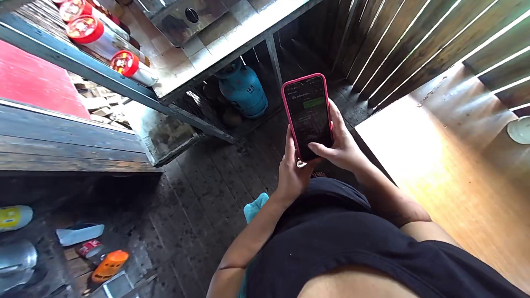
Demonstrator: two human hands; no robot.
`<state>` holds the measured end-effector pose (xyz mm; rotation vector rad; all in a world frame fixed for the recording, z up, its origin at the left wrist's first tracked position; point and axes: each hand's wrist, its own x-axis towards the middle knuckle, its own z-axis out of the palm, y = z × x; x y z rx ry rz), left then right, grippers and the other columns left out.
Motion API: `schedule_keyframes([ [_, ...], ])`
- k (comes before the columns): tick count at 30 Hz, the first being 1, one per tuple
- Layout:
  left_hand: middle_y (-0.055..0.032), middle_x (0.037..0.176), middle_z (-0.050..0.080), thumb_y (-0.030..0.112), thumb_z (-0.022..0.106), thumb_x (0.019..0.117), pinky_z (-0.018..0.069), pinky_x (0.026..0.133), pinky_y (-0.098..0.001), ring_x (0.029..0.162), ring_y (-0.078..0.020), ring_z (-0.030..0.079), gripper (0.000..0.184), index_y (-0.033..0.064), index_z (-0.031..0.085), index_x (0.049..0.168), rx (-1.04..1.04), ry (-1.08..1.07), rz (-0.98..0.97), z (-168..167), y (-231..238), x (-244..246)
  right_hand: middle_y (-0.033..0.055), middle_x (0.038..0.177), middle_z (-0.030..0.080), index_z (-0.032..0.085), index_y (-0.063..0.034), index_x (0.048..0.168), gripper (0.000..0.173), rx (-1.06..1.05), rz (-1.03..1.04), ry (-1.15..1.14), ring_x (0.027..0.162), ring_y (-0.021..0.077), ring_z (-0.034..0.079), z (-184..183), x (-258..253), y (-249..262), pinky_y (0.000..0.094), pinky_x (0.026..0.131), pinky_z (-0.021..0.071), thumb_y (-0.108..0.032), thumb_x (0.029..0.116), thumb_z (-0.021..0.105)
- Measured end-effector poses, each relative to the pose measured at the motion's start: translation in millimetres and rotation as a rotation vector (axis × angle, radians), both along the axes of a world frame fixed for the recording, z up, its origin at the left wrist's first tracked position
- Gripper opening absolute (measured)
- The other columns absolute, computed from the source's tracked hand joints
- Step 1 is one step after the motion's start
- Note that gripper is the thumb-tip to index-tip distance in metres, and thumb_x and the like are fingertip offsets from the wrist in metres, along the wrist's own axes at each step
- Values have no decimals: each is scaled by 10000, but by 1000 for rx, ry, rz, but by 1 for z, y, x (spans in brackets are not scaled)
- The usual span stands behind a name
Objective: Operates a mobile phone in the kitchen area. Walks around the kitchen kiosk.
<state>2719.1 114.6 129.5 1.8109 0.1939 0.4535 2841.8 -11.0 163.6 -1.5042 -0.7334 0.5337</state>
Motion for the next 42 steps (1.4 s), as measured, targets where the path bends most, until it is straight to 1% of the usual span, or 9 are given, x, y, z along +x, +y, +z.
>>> schedule_keyframes([
  [2,-128,1391,606,71,799,855,559,1017,-346,1202,-137,650,1046,80,105,1636,-57,61,6,5,1,1,92,1475,519,51,-205,1641,967,95,101,164,1172,159,658,4,4,-4,350,940,599,-2,901,639],
  [4,-117,1363,623,50,787,858,575,1002,-353,1182,-149,664,1044,99,95,1638,-133,64,-12,4,1,1,94,1425,562,39,-225,1641,972,102,142,240,1126,173,679,6,7,-7,356,910,606,27,889,602],
  [10,-130,1369,610,37,762,878,584,993,-366,1174,-165,667,1008,77,95,1632,-154,2,-51,1,2,4,109,1395,585,34,-187,1635,1107,57,85,117,1100,181,698,0,7,-2,362,883,629,97,801,703],
  [16,-115,1476,527,59,766,871,539,1051,-348,1255,-155,611,1020,79,90,1634,-237,28,-91,3,4,6,102,1364,610,19,-216,1639,976,73,154,242,1091,169,695,6,12,-11,351,903,609,66,883,568],
  [20,-130,1420,575,19,754,873,554,1038,-367,1223,-177,639,1005,58,91,1628,-242,-4,-116,2,3,7,95,1325,640,41,-222,1636,903,53,147,235,1048,159,708,8,13,-13,339,891,606,84,925,507],
  [33,-115,1407,585,46,753,875,527,1061,-333,1229,-141,625,1021,69,68,1632,-270,37,-94,1,-1,1,83,1306,647,48,-219,1635,930,74,168,243,1050,149,705,7,9,-16,334,887,607,63,895,534],
  [36,-125,1376,612,46,754,882,548,1040,-353,1205,-156,648,1009,56,77,1629,-202,24,-90,-2,-2,0,86,1283,657,92,-220,1630,874,76,125,245,1036,154,707,4,6,-14,336,876,608,15,922,546],
  [38,-141,1420,584,68,773,874,538,1052,-357,1234,-156,634,1019,47,89,1629,-125,39,-67,-5,-2,-1,96,1292,649,138,-220,1621,810,53,70,252,1038,161,704,4,2,-12,342,879,604,-31,948,547],
  [42,-142,1487,526,57,783,863,500,1097,-349,1288,-149,594,1033,54,93,1631,-150,62,-52,-6,-5,-3,100,1270,653,212,-184,1593,703,21,14,244,1030,158,703,3,-2,-11,342,869,604,-82,980,542],
])
